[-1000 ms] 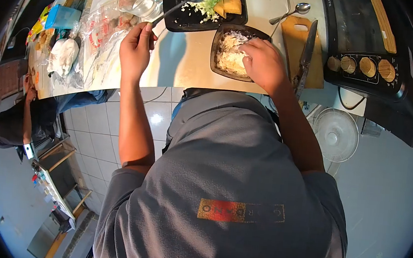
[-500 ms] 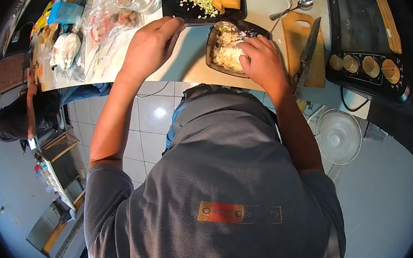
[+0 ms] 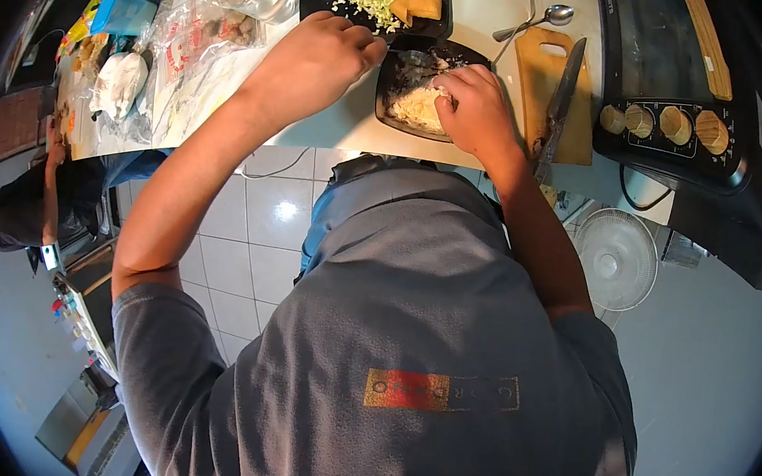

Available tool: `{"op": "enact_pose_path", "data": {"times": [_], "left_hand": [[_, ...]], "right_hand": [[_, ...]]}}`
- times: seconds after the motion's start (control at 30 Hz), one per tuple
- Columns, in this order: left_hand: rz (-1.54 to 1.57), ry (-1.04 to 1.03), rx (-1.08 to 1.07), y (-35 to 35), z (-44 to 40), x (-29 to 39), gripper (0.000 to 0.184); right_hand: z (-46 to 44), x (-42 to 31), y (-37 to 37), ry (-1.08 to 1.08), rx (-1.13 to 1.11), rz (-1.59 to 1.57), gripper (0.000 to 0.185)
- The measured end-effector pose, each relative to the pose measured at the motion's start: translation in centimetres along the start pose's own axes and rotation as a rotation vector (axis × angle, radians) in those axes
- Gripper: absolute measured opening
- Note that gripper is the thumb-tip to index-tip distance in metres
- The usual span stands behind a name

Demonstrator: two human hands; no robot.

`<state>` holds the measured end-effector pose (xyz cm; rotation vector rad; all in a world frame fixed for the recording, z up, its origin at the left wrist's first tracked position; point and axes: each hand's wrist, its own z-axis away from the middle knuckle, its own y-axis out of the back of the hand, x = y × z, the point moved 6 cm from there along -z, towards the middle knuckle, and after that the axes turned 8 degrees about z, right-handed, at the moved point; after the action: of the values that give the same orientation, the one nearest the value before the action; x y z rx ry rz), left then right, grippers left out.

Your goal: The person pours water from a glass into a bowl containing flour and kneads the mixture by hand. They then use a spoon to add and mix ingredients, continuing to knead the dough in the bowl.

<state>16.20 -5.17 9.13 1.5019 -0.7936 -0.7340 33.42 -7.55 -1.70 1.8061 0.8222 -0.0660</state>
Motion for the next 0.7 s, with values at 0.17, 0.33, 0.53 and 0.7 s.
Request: {"op": "enact_pose_path", "data": {"times": [0.17, 0.33, 0.53, 0.7], "left_hand": [[0.017, -0.067, -0.14, 1.0, -0.5, -0.1, 0.03], [0.018, -0.087, -0.167, 1.4, -1.0, 0.1, 0.029], [-0.065, -0.07, -0.081, 1.7, -1.9, 0.3, 0.031], [-0.104, -0.062, -0.123, 1.3, -2.1, 0.2, 0.032]], "right_hand": [[-0.2, -0.2, -0.3, -0.03, -0.025, 0.03, 0.016], [-0.3, -0.2, -0.4, -0.01, -0.026, 0.037, 0.016], [0.2, 0.4, -0.4, -0.031, 0.011, -0.01, 0.018], [-0.3, 0.0, -0.2, -0.021, 0.011, 0.014, 0.019]]}}
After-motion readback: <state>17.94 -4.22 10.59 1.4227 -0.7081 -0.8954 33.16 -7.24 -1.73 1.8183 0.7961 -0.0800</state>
